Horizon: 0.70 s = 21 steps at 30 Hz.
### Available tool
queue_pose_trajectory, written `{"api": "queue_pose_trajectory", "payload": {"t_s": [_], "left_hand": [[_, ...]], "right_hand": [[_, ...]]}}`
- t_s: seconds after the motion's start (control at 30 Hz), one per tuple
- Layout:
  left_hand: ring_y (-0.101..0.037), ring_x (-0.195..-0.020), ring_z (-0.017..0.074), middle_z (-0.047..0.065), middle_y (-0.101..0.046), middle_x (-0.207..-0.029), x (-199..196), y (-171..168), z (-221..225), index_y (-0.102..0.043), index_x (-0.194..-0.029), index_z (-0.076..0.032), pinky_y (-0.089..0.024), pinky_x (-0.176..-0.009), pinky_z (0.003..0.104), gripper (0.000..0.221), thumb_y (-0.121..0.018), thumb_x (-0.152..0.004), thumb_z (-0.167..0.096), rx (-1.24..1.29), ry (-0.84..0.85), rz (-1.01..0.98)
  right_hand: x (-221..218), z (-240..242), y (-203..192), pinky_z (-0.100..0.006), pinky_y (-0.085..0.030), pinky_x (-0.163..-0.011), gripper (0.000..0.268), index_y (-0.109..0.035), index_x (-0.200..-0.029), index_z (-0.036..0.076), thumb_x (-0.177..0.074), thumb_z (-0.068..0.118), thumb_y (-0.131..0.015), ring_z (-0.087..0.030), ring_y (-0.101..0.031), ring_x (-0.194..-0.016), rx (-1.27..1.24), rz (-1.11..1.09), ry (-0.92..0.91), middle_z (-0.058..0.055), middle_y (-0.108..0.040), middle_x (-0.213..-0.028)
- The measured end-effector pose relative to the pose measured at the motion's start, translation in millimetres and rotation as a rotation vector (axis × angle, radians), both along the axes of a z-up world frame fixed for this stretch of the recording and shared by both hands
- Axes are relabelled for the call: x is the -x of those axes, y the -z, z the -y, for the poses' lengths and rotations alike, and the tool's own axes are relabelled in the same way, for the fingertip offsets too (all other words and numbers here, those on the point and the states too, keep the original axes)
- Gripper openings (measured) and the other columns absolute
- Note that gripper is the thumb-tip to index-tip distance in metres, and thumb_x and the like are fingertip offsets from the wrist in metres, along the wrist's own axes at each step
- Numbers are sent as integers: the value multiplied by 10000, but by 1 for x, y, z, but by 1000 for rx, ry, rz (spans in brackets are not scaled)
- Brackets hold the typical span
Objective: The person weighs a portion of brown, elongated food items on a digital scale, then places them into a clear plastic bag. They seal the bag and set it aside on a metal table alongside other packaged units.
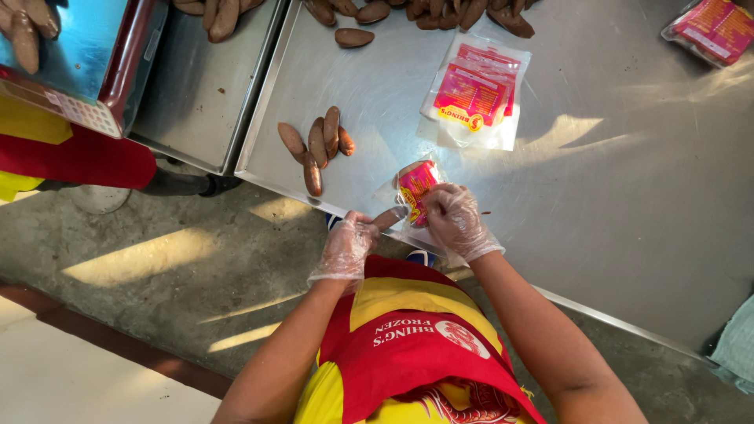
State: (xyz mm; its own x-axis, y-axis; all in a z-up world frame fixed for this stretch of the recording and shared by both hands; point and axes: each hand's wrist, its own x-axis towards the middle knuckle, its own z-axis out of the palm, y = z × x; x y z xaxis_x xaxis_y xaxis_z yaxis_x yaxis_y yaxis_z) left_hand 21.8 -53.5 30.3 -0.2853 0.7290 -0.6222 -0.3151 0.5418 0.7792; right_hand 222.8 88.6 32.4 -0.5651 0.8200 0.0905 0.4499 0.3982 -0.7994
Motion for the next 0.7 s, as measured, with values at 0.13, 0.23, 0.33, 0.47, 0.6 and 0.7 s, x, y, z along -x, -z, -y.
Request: {"api": "queue_pose_trajectory", "payload": {"t_s": [0.13,0.23,0.33,0.47,0.6,0.7], "left_hand": [[-690,-756,116,72,-740,-855,-7,-5,-1,-636,-973,-5,-567,-676,267,135,-707,-953,-118,-151,138,-400],[-692,-746,120,81,-744,-844,-19,-6,-16,-675,-967,-10,-554,-698,276,118,-729,-926,-107,-92,155,-508],[-684,-709,139,88,-733,-817,-34,4,-26,-676,-968,-4,-542,-650,299,98,-682,-911,-84,40,86,-365],[-638,-764,136,68,-728,-905,-52,39,-31,-685,-1034,21,-532,-646,309,152,-644,-915,-63,-67,-124,-46],[-629,-902,118,69,-710,-1033,-55,62,-44,-677,-1094,33,-546,-764,287,189,-549,-1021,-86,-135,-169,58],[-614,-957,144,109,-687,-1104,-49,59,-49,-653,-1167,38,-533,-813,308,228,-506,-1020,-57,-89,-61,50]], "right_hand": [[25,-19,7,-297,-631,-919,118,-772,-1072,121,-1045,112,-657,-149,-733,-999,499,-464,189,-48,-784,-1105],[56,-18,4,-301,-600,-867,228,-714,-1229,92,-1010,87,-648,-145,-699,-1004,937,-698,234,-70,-739,-1177],[57,-1,-5,-346,-565,-832,422,-621,-1440,140,-1026,66,-595,-235,-655,-891,776,-378,27,-153,-704,-1257],[58,6,-20,-451,-467,-1136,403,-667,-1318,78,-918,28,-650,-371,-564,-1377,107,-134,-201,-208,-566,-1498],[62,4,-36,-495,-347,-1201,442,-637,-1355,84,-916,122,-667,-416,-420,-1468,132,-43,-255,-221,-490,-1553],[63,1,-42,-496,-320,-1207,443,-626,-1377,87,-940,159,-640,-419,-391,-1489,200,-43,-279,-218,-451,-1582]]}}
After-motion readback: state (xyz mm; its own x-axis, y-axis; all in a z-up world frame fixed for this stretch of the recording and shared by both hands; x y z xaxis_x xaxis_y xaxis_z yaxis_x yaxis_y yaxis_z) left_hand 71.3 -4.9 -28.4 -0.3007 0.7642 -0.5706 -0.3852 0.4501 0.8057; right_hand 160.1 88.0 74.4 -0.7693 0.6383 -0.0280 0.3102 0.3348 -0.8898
